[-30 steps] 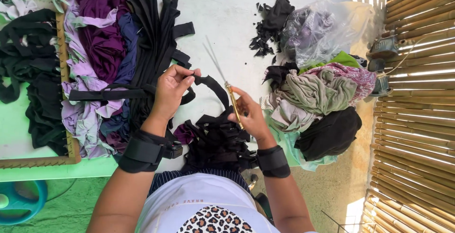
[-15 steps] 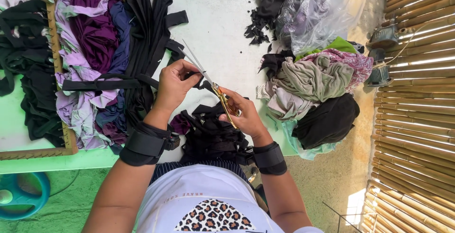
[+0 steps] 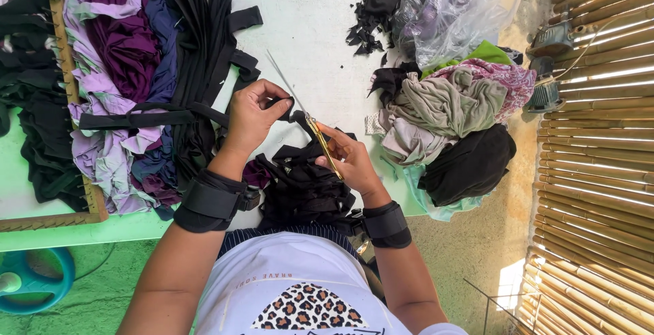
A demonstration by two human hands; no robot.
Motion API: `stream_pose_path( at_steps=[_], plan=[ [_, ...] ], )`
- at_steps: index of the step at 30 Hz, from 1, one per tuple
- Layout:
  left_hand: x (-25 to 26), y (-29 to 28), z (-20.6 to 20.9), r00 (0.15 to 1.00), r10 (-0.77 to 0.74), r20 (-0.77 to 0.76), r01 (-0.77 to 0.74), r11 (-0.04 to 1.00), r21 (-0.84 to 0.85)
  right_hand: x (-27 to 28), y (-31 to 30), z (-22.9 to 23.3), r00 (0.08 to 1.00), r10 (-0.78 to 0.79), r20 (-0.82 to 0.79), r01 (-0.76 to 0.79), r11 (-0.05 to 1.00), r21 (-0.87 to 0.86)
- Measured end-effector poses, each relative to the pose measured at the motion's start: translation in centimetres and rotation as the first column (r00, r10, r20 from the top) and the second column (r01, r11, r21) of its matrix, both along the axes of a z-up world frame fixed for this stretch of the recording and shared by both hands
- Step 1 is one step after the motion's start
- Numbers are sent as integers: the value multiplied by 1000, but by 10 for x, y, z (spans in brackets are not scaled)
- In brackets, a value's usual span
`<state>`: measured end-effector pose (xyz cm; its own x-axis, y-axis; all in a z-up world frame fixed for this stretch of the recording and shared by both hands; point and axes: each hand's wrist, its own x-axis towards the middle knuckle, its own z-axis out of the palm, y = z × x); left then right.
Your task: The person cuts fabric pieces into narrow strips with handheld scissors, aligning and straightening the fabric by hand before each cut, and removing loose threads. The cut strips are then placed on a pile.
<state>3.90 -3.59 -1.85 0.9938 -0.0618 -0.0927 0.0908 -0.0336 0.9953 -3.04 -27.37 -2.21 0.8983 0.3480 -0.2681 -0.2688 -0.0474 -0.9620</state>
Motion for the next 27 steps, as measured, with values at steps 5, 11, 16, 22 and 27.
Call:
stream_pose_path(
  at_steps=[5,11,16,22,27],
  plan=[
    [-4,1,-22,992,17,128,-47,970,239,1,0,-24,992,-123,-16,122,991,-47],
    [-18,-5,-8,968,-133,-214,87,973,-213,17,13,-11,975,-218,-49,222,968,116],
    [-28,-10,-7,976,-181,-118,113,895,-432,32,32,-12,980,-192,-53,197,897,396],
    [-29,-8,8,986,-159,-48,139,948,-287,49,57,7,984,-175,18,151,895,419],
    [-31,-6,28,995,-97,20,97,995,-13,51,62,3,977,-211,32,197,950,242]
  ],
)
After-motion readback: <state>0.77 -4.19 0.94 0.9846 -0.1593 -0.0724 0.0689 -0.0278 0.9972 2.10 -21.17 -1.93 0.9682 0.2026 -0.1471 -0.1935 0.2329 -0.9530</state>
